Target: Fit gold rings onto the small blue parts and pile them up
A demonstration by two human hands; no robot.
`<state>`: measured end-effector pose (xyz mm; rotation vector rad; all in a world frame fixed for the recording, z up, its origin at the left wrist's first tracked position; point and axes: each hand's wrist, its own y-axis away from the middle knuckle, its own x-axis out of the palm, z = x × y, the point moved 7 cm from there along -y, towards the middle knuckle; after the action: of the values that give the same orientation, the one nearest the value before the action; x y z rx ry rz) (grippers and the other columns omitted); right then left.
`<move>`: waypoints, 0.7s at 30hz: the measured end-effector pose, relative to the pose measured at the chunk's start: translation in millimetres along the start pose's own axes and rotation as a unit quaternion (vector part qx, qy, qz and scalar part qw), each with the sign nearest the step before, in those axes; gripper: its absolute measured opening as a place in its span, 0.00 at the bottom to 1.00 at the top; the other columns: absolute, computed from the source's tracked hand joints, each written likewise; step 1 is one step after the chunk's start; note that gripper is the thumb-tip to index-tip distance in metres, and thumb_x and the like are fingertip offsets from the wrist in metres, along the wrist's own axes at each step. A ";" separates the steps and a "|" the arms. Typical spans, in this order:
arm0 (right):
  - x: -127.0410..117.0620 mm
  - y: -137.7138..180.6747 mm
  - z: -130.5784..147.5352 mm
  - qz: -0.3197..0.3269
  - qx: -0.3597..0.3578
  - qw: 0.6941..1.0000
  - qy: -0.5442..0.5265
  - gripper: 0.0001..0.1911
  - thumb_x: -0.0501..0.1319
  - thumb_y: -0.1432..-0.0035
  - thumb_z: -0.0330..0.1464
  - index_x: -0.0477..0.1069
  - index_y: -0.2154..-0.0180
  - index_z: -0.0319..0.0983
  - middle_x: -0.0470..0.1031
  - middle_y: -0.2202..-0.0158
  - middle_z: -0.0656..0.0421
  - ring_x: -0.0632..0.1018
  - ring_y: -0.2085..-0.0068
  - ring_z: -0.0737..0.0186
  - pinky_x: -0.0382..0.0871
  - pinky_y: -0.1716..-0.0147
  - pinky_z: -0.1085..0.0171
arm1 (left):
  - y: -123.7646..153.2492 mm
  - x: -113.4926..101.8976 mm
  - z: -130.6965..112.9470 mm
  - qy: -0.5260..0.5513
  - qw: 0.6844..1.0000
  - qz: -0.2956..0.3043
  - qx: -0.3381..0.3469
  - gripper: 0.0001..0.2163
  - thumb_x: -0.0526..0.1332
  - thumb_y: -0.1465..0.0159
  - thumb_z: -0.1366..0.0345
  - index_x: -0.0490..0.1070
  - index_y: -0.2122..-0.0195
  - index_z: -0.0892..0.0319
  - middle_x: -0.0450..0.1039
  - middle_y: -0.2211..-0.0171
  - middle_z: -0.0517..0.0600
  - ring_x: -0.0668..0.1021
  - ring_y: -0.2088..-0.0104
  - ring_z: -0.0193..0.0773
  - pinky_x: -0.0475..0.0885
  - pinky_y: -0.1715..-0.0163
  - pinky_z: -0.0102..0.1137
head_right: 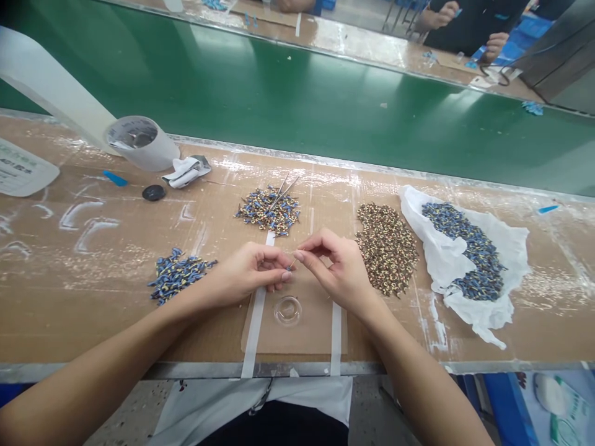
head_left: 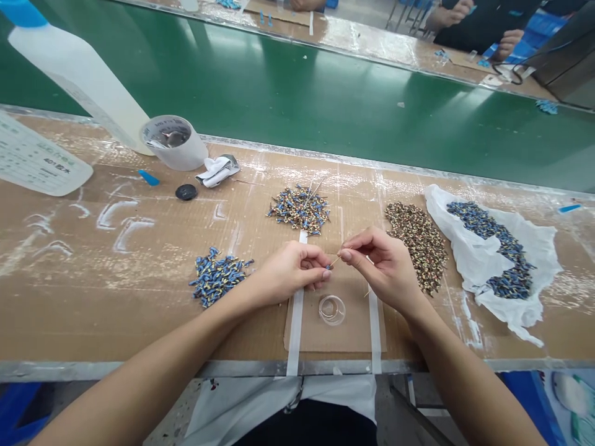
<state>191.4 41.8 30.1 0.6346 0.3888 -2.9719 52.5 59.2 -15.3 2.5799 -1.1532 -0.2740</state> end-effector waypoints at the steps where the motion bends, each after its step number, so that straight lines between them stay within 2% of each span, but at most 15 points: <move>1: 0.1 -0.1 0.6 0.001 -0.003 1.000 -0.002 0.04 0.64 0.40 0.32 0.70 0.67 0.40 0.76 0.70 0.59 0.76 0.69 0.65 0.69 0.70 0.65 | -0.1 0.0 0.2 -0.001 1.000 0.001 0.001 0.08 0.63 0.39 0.64 0.73 0.64 0.64 0.76 0.73 0.50 0.76 0.73 0.35 0.70 0.71 0.29; 16: 0.6 2.1 11.9 0.012 -0.046 0.997 0.055 0.04 0.62 0.39 0.32 0.70 0.67 0.41 0.77 0.69 0.59 0.77 0.68 0.63 0.70 0.68 0.63 | 0.1 -0.5 -0.2 -0.029 0.999 0.015 0.036 0.08 0.62 0.38 0.63 0.74 0.61 0.63 0.74 0.72 0.49 0.75 0.72 0.34 0.70 0.68 0.29; 21: -10.5 5.1 11.0 0.010 -0.002 0.999 -0.051 0.03 0.64 0.40 0.33 0.72 0.65 0.41 0.77 0.68 0.57 0.78 0.66 0.62 0.71 0.68 0.63 | 0.8 -0.5 -0.2 -0.026 0.999 0.020 0.028 0.07 0.62 0.38 0.64 0.73 0.63 0.63 0.74 0.71 0.49 0.74 0.71 0.34 0.69 0.68 0.29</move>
<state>197.3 34.2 42.9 0.4824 0.3778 -2.9680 51.6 59.1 -14.8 2.6084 -1.2458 -0.3065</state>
